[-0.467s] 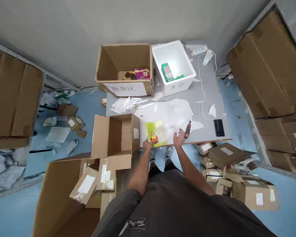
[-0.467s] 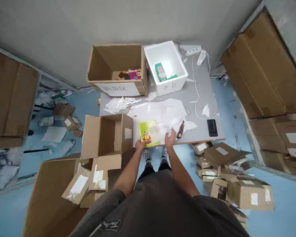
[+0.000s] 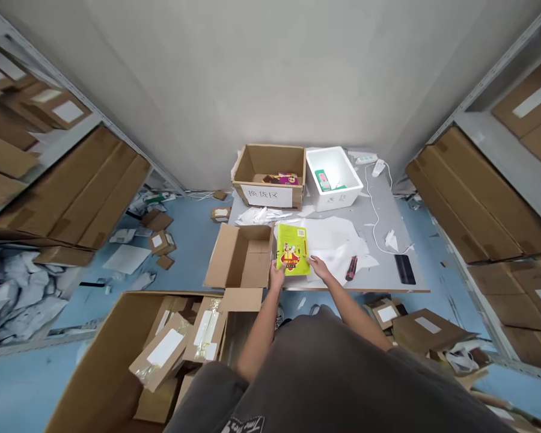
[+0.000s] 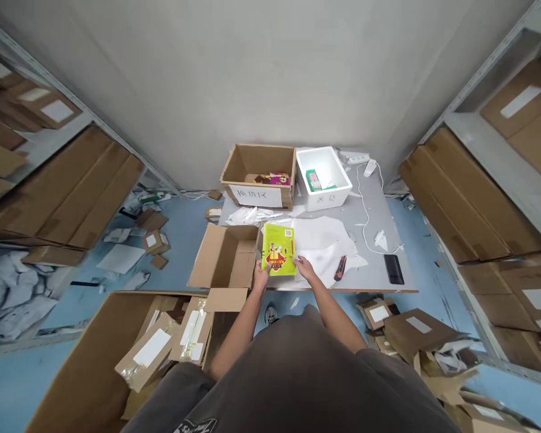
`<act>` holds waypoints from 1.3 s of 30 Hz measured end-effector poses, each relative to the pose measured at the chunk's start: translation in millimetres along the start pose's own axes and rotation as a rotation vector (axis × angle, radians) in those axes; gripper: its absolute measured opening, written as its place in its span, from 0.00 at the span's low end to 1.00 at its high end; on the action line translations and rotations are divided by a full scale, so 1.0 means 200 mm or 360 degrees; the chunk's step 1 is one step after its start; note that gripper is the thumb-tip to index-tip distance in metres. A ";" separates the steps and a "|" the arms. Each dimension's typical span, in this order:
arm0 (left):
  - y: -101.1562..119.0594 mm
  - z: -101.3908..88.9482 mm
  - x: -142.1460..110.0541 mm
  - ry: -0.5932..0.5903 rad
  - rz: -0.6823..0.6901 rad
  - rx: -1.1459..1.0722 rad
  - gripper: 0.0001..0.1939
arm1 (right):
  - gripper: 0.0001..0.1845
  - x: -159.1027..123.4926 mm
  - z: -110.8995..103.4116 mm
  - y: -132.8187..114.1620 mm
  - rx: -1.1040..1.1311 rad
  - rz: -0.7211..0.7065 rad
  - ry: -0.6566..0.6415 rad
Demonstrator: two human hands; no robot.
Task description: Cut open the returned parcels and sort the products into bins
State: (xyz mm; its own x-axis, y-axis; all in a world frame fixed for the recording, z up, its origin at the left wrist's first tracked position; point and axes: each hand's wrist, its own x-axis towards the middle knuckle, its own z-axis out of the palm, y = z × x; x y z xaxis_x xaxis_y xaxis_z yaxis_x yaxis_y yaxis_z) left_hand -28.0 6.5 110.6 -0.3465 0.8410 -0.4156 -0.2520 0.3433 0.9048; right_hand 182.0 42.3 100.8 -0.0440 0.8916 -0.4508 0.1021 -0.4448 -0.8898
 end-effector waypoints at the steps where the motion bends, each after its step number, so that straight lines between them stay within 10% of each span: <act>1: 0.07 0.00 -0.01 -0.0047 0.0027 -0.0072 0.28 | 0.32 -0.01 0.02 -0.09 0.0114 -0.0004 -0.0033; 9: 0.53 0.10 -0.09 -0.0366 0.0330 -0.0435 0.34 | 0.34 -0.18 0.10 -0.66 0.0656 -0.0447 0.0076; 16: 0.66 0.12 -0.10 -0.0392 0.0430 -0.0068 0.32 | 0.34 -0.31 0.07 -0.75 0.0716 -0.0527 0.0117; 20: 0.76 0.15 -0.17 -0.0119 0.0930 0.0617 0.35 | 0.33 -0.38 0.06 -0.80 0.0784 -0.0615 0.0192; 23: 0.84 0.24 -0.27 -0.0402 0.1146 0.0772 0.35 | 0.29 -0.43 0.08 -0.87 0.0786 -0.0740 0.0182; 28: 0.92 0.38 -0.34 -0.0798 0.0917 0.0433 0.52 | 0.29 -0.49 0.12 -0.94 0.0491 -0.0899 -0.0106; 33: 0.96 0.36 -0.25 -0.0881 0.0748 -0.0072 0.43 | 0.35 -0.49 0.08 -0.92 0.0434 -0.0904 -0.0255; 39: 0.90 0.27 -0.18 -0.0872 0.0419 -0.0497 0.47 | 0.45 -0.38 -0.02 -0.89 0.0463 -0.0731 0.0500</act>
State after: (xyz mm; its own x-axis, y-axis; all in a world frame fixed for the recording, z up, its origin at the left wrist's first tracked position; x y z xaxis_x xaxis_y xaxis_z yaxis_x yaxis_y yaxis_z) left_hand -12.4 61.2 293.4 0.0550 0.9985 -0.0039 -0.4995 0.0309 0.8658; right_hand 171.2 54.7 293.9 0.2794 0.9601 -0.0144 -0.1346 0.0243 -0.9906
